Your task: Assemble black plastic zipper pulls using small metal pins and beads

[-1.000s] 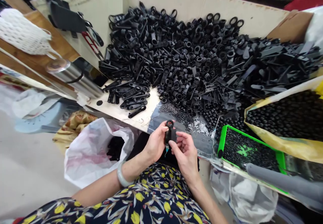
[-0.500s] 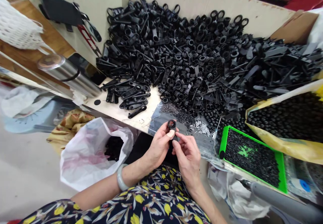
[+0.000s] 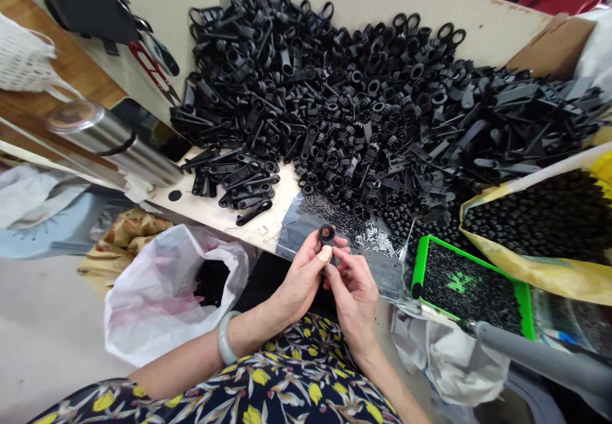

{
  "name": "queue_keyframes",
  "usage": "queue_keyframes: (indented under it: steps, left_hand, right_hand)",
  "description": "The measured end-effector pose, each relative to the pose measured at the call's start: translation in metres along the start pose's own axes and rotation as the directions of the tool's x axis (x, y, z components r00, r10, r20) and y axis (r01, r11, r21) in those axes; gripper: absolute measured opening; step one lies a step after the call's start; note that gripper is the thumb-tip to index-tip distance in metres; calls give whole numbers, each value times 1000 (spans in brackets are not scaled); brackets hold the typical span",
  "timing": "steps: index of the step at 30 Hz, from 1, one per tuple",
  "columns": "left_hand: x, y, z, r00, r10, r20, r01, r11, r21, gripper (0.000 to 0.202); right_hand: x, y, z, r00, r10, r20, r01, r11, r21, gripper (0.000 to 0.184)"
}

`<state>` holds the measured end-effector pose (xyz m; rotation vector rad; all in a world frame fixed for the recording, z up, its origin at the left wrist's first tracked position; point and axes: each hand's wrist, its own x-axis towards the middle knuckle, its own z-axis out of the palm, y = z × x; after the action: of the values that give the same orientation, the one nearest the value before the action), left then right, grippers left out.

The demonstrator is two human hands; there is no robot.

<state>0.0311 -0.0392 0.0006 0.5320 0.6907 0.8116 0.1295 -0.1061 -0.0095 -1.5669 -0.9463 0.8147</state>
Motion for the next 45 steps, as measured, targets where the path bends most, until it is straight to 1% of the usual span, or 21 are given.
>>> queue_keyframes:
  steps: [2,5,9,14,17,19,20,22,23,24,26,27,29,31,33,36,40,43,45]
  left_hand:
    - [2,1,-1,1000,-2,6,2,1000,21,30]
    - [6,2,-1,1000,-6,-21,7,998,66,33]
    - [8,1,-1,996,62,-58,-51,984,171,34]
    - [7,-6,-4,992,108,-58,-92,968,235,30]
    - [8,-8,-7,984,170,-63,-144,945,292,26]
    - [9,-6,-8,981,187,-60,-159,936,313,25]
    - [10,-4,-9,981,184,-58,-157,936,314,24]
    - [11,-1,-10,985,164,-53,-142,947,289,24]
    - [11,0,-11,988,149,-49,-130,954,271,24]
    - [11,0,-12,990,136,-44,-121,959,256,25]
    - [10,-1,-15,991,130,-31,-118,960,253,26]
    - [9,-2,-16,991,132,-18,-122,956,267,27]
    - [7,-5,-20,994,107,29,-111,946,304,34]
    - [5,-6,-24,995,43,92,-70,948,311,47]
    - [3,-6,-27,989,1,147,-44,957,287,56]
    - [0,-2,-29,983,-4,185,-47,961,273,58]
    - [0,0,-25,985,-5,171,-50,947,317,56]
    - [0,0,-22,993,33,110,-63,956,286,57]
    - [1,2,-20,996,53,65,-68,968,241,53]
  right_hand:
    - [0,2,0,1000,-5,-14,5,1000,4,25]
    - [0,6,2,998,60,-24,-58,994,89,26]
    - [-2,9,6,988,151,-35,-143,976,166,27]
    - [-4,11,13,982,175,-75,-154,962,227,30]
    - [-5,13,11,987,156,-49,-145,974,172,24]
    - [-4,13,4,992,121,-20,-120,990,79,21]
    - [-2,12,0,995,94,-24,-93,995,20,20]
    - [2,10,-8,997,18,-69,-25,995,-91,25]
    - [5,9,-11,996,-13,-90,1,993,-122,31]
    - [9,8,-13,995,-21,-93,10,993,-117,37]
    - [16,5,-13,999,36,-34,-36,999,1,44]
    - [19,4,-12,996,84,22,-85,992,91,45]
    - [26,2,-10,975,178,133,-207,945,254,45]
    - [32,1,-8,945,252,210,-312,886,343,46]
    - [35,1,-8,922,292,253,-372,848,376,44]
    - [36,2,-10,920,282,272,-374,842,390,38]
    - [32,5,-8,932,267,244,-347,852,393,36]
    - [29,6,-8,945,244,218,-313,867,388,45]
    - [26,6,-10,968,194,158,-240,896,373,55]
